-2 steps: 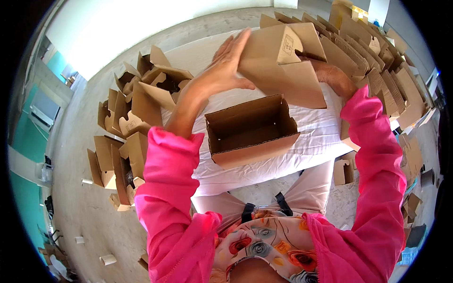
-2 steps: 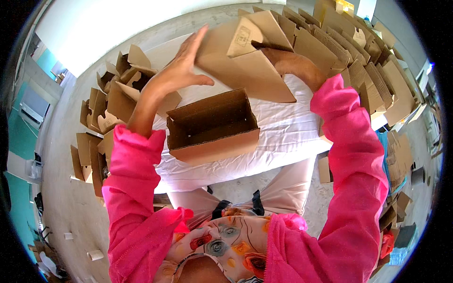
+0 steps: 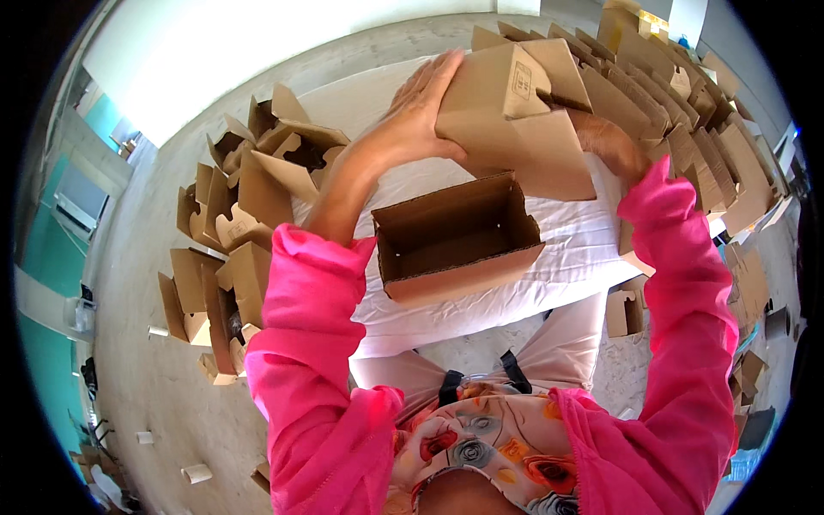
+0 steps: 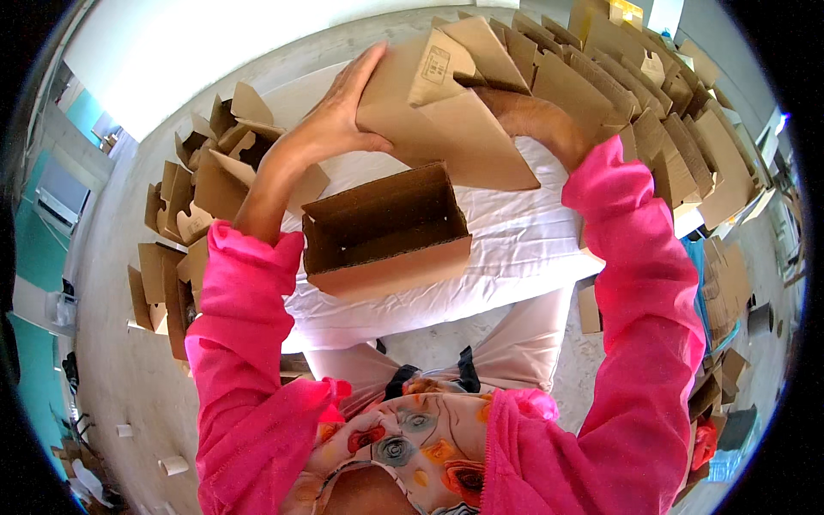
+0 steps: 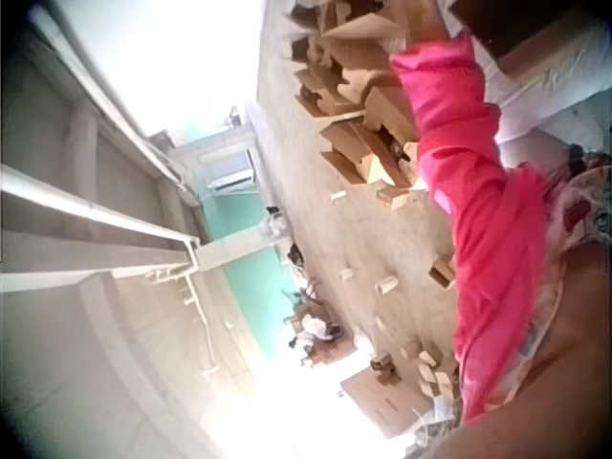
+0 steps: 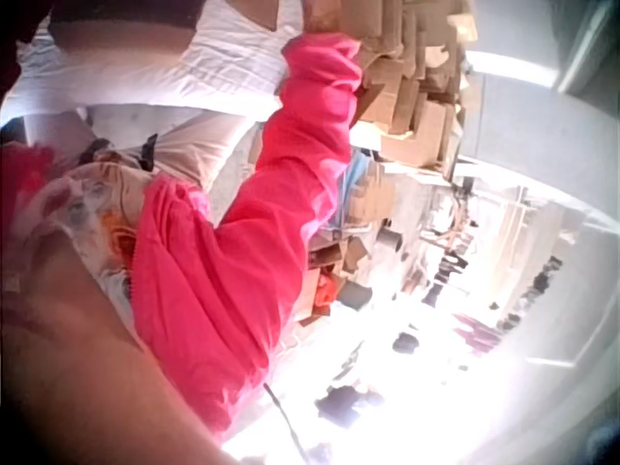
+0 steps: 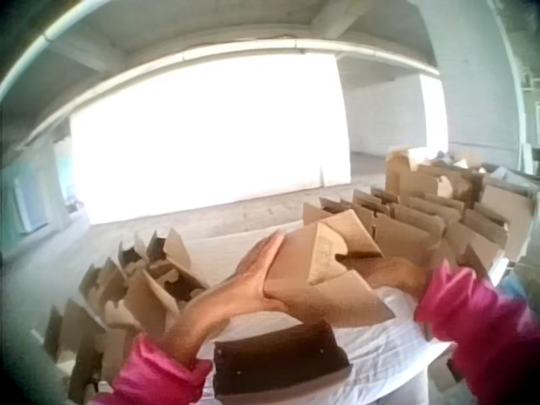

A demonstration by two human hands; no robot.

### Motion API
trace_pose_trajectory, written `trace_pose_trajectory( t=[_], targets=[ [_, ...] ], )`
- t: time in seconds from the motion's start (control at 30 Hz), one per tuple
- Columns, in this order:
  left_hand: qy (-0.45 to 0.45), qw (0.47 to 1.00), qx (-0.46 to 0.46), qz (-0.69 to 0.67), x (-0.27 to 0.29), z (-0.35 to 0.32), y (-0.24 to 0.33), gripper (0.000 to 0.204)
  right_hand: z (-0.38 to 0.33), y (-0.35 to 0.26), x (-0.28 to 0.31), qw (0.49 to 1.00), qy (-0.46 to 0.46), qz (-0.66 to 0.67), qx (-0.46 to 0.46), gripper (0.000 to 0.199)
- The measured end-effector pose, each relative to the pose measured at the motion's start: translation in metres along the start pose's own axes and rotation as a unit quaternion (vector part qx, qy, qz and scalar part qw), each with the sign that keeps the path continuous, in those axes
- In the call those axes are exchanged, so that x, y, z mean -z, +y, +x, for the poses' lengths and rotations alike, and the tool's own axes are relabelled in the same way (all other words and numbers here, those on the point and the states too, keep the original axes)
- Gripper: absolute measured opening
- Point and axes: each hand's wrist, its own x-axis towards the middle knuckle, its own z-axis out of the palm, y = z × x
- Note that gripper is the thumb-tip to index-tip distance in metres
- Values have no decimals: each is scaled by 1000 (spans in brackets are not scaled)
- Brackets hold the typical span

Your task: The person packs bottles wrapped in bubble wrap into individual cardboard boxes by hand, closing each box and placing it on a table.

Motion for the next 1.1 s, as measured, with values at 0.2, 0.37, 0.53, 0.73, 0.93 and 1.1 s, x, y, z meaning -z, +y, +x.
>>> trace_pose_trajectory(
  t=[0.2, 0.37, 0.53, 0.73, 0.93, 1.1],
  targets=[
    [-78, 988, 122, -61, -9, 10, -6, 126, -4, 0, 19, 995, 64, -78, 16, 56],
    [-57, 987, 141, -55, -50, 0, -40, 123, -23, -7, 27, 918, 395, -23, 28, 56],
    [85, 984, 139, -77, -7, -27, -53, 76, -50, -73, -2, 888, 360, 284, 25, 36],
    [175, 958, 170, -149, 14, -121, 59, 21, -57, -111, -46, 903, 171, 380, 109, 46],
    [114, 954, 259, -103, -15, -170, 86, 28, -21, -97, -73, 985, -61, 91, 136, 56],
    [131, 932, 307, -140, -17, -174, 80, 44, 1, -89, -65, 976, -194, 92, 48, 64]
  ],
)
